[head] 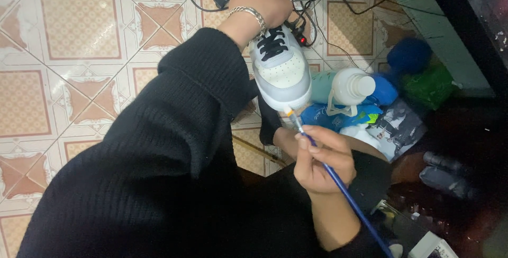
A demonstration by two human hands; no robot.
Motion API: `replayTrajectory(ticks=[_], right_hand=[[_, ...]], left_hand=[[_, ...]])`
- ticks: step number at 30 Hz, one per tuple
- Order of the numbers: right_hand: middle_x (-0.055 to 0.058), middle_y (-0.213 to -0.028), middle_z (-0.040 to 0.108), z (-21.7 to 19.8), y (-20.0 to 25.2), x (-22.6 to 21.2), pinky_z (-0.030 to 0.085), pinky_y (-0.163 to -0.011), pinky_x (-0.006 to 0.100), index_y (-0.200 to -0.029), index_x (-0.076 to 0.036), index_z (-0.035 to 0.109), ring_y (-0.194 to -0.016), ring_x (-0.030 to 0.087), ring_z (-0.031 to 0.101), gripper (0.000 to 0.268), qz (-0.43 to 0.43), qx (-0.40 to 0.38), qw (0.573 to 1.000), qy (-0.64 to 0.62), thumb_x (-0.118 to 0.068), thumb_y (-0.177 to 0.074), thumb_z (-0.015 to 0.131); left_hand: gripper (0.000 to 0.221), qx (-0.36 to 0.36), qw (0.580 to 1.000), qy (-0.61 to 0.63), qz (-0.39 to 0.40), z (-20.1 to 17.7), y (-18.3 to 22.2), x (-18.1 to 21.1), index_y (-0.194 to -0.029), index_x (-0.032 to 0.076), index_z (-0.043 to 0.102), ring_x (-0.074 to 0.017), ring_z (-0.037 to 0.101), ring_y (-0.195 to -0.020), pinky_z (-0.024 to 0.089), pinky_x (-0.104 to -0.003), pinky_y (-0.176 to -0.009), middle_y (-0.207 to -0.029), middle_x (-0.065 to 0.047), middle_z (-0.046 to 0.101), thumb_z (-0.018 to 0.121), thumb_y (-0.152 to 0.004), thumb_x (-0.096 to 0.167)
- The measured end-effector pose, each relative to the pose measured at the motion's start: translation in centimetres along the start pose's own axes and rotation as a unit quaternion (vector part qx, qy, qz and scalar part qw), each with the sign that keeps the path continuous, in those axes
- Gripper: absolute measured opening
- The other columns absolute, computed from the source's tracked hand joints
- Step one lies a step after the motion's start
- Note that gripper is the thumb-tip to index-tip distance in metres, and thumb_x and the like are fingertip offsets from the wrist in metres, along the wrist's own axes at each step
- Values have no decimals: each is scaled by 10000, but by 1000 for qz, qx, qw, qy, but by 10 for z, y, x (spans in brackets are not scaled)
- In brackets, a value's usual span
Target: The person is meticulously painting the white midsole of a sneaker using a small paintbrush, rotating the shoe to reach different sections.
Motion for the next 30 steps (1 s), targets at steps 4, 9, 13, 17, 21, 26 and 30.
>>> replayTrajectory(ticks=[4,9,13,17,21,26,30], right_hand=[[307,-1193,789,-9,-3,3,794,-856,391,-1261,-67,577,-973,328,864,273,-3,55,998,23,64,-1161,795],[277,-1227,828,0,1,0,791,-941,373,-1262,-88,631,-1035,304,911,278,-3,16,1000,-8,39,-1137,844],[288,-1227,768,-10,-4,5,778,-860,334,-1249,-45,561,-962,290,868,262,-10,85,996,2,51,-1164,790],[293,-1251,791,-6,1,3,800,-896,356,-1256,-77,580,-1008,303,891,284,3,43,999,-16,71,-1147,796],[278,-1098,797,-9,-17,2,741,-840,357,-1198,-52,545,-904,292,855,235,9,89,996,17,-16,-1174,776],[289,-1111,772,-21,-12,13,732,-842,394,-1198,-60,546,-892,316,841,211,43,112,993,11,8,-1181,745],[261,-1133,781,-14,-13,18,771,-846,390,-1252,-95,573,-907,288,872,190,71,80,993,-54,-6,-1195,732]], left_hand=[[282,20,1000,3,13,1,-4,-1,-834,239,480,-160,507,-649,414,-380,-573,-737,66,492,735,-949,277],[273,8,1000,3,4,-1,3,0,-864,239,491,-152,532,-666,438,-375,-579,-753,72,504,748,-949,265],[361,-1,1000,5,-4,-2,3,0,-779,248,415,-133,421,-636,363,-352,-560,-712,83,421,734,-947,247],[334,2,1000,0,9,-1,3,1,-834,240,445,-138,440,-652,375,-370,-569,-728,81,441,745,-978,276],[329,-3,1000,12,11,-5,9,3,-832,236,453,-144,445,-642,380,-375,-564,-726,71,438,743,-986,243],[217,-7,1000,12,5,-9,12,5,-870,206,549,-166,565,-684,479,-380,-589,-775,52,546,749,-948,227],[195,-6,1000,6,12,-9,14,7,-922,183,577,-183,598,-694,514,-401,-602,-790,37,582,751,-971,256]])
Point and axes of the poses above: each hand's wrist, its own y-axis away from the middle knuckle, its own z-axis out of the palm, x = y × z, the point moved 10 cm from there along -y, towards the middle knuckle
